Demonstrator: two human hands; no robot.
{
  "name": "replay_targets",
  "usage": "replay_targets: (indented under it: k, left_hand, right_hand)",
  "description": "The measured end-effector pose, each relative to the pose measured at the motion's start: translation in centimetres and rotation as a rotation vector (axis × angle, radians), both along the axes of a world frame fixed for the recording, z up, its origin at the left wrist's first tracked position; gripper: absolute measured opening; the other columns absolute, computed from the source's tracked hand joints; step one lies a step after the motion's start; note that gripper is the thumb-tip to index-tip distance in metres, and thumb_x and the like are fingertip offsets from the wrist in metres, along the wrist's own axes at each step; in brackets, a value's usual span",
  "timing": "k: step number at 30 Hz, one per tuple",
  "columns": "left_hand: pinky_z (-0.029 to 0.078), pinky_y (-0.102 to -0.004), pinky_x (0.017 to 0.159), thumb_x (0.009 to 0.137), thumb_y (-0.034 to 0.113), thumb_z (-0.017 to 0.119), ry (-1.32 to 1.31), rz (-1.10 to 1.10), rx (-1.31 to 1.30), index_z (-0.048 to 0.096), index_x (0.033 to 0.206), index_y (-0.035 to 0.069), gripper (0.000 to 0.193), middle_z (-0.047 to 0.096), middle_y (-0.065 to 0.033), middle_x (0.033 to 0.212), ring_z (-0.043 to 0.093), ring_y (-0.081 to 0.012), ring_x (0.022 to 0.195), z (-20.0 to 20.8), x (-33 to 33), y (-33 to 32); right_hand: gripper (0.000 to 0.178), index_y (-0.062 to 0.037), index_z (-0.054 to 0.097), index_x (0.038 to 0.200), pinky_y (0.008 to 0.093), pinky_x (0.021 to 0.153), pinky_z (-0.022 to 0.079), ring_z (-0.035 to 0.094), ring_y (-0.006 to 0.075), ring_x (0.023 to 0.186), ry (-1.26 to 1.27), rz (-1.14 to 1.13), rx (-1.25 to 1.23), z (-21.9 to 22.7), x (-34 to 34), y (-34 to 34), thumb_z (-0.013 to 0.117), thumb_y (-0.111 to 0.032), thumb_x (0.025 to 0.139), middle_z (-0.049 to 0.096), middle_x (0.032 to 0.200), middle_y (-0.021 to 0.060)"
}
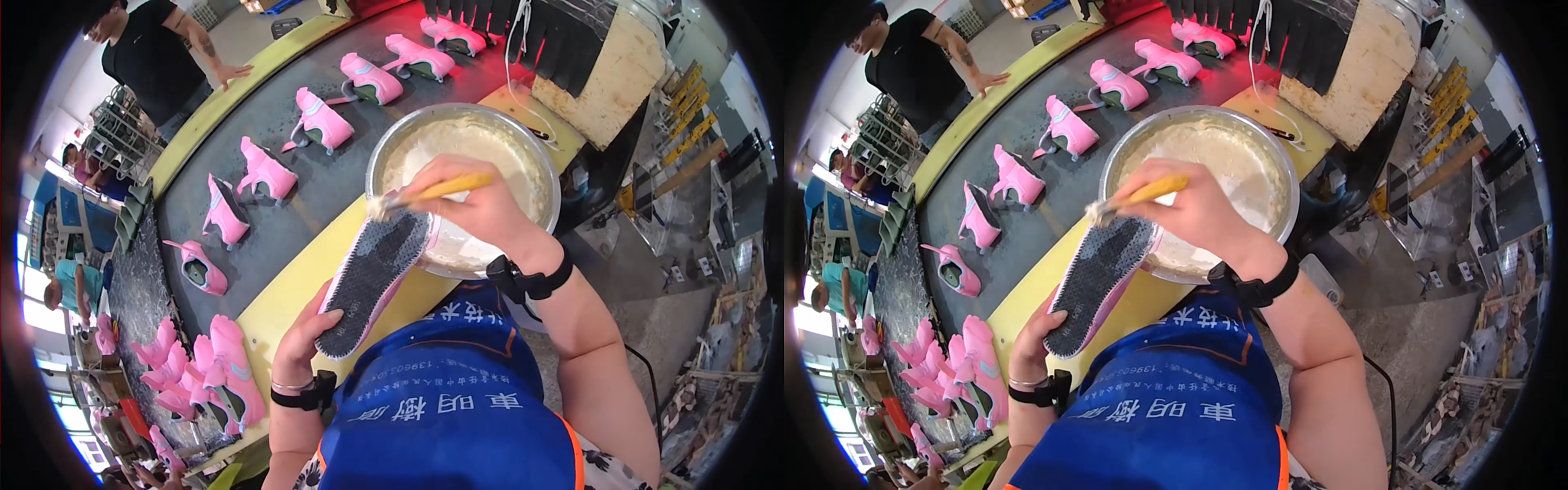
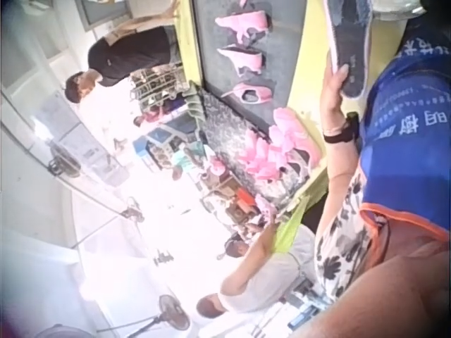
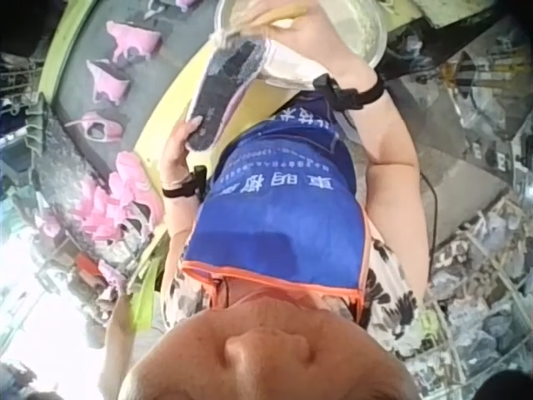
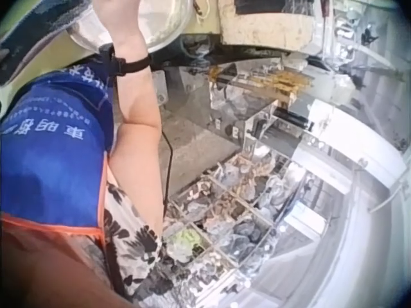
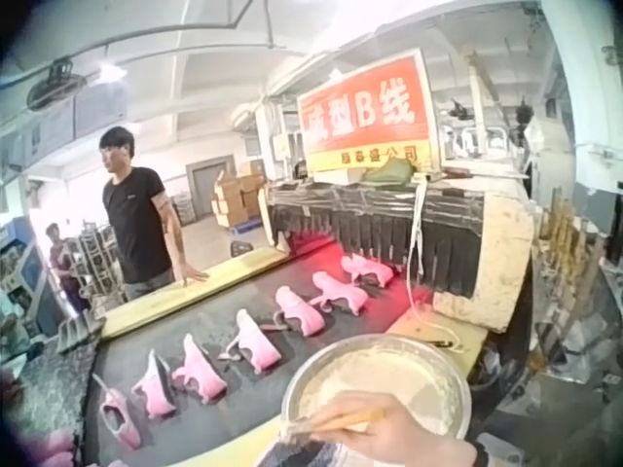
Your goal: Applying adhesive to shoe soles using a brush on a production line.
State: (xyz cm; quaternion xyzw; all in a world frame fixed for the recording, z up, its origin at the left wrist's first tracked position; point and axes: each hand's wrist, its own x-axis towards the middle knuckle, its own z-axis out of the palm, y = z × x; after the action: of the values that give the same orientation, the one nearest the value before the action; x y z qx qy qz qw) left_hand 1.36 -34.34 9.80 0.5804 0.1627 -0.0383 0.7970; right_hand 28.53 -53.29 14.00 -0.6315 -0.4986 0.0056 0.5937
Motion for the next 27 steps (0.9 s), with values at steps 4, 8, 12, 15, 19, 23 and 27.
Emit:
replay_targets:
  k: [4,8,12,15,19,23,27]
  left_hand:
    - [0.028,-0.0352,0.116,0.082,0.032,0.063,0.008,-0.021,-0.022,0.031,0.152,-0.004,0.085,0.045,-0.0152,0.149,0.043,-0.0234,0.137,0.0,0.1,0.7]
    - [0.028,-0.0351,0.116,0.082,0.031,0.064,-0.009,0.001,-0.015,0.032,0.151,-0.004,0.084,0.046,-0.0159,0.148,0.043,-0.0238,0.137,0.4,-0.1,-0.1]
    - [0.029,-0.0363,0.115,0.082,0.028,0.065,-0.033,0.007,0.026,0.032,0.151,-0.004,0.083,0.046,-0.017,0.147,0.043,-0.0252,0.137,0.8,-0.3,-1.0]
    - [0.03,-0.0377,0.115,0.082,0.026,0.066,-0.035,0.016,0.074,0.031,0.151,-0.003,0.083,0.047,-0.0174,0.146,0.044,-0.0261,0.136,0.9,-0.5,-1.5]
    - [0.03,-0.039,0.115,0.082,0.023,0.067,-0.04,0.062,0.084,0.029,0.152,-0.002,0.083,0.046,-0.0177,0.146,0.043,-0.0264,0.137,0.7,-0.6,-2.5]
    - [0.029,-0.039,0.116,0.084,0.019,0.067,-0.077,0.118,0.123,0.025,0.153,-0.002,0.083,0.042,-0.0181,0.149,0.042,-0.026,0.138,0.5,-1.4,-3.9]
    - [0.03,-0.039,0.115,0.084,0.02,0.068,-0.092,0.132,0.104,0.025,0.153,-0.003,0.084,0.042,-0.0183,0.148,0.041,-0.0263,0.138,0.0,-2.2,-3.9]
  right_hand:
    - [0.012,-0.0043,0.072,0.092,0.0327,0.073,0.051,0.066,0.0224,0.081,-0.064,0.177,-0.024,-0.2,0.9,0.9,0.077,-0.006,0.081,0.07,0.087,0.0092]
    - [0.016,0.0004,0.071,0.089,0.037,0.065,0.053,0.066,0.0283,0.066,0.133,-0.188,-0.226,0.7,1.5,-0.6,0.077,-0.011,0.079,0.069,0.073,0.0144]
    - [0.018,0.0001,0.067,0.081,0.0379,0.062,0.052,0.066,0.0315,0.066,-0.124,-0.503,-0.554,1.6,0.4,-1.4,0.074,-0.017,0.083,0.065,0.069,0.0174]
    - [0.022,0.0001,0.064,0.08,0.0401,0.06,0.051,0.065,0.0338,0.065,-0.045,-0.387,-0.272,0.8,-1.2,-0.3,0.072,-0.02,0.083,0.064,0.067,0.0173]
    - [0.021,-0.0021,0.055,0.079,0.0409,0.055,0.046,0.061,0.033,0.059,-0.084,-0.426,-0.291,-0.6,-2.9,-0.3,0.07,-0.016,0.085,0.06,0.065,0.0151]
    - [0.025,-0.0028,0.047,0.075,0.0392,0.052,0.041,0.056,0.03,0.054,0.039,-0.454,-0.302,-1.6,-7.1,-2.3,0.068,-0.011,0.086,0.053,0.059,0.0136]
    - [0.025,-0.0031,0.047,0.075,0.0381,0.05,0.038,0.052,0.0275,0.05,0.308,-0.357,-0.367,-2.2,-9.7,-4.4,0.067,-0.01,0.086,0.047,0.055,0.013]
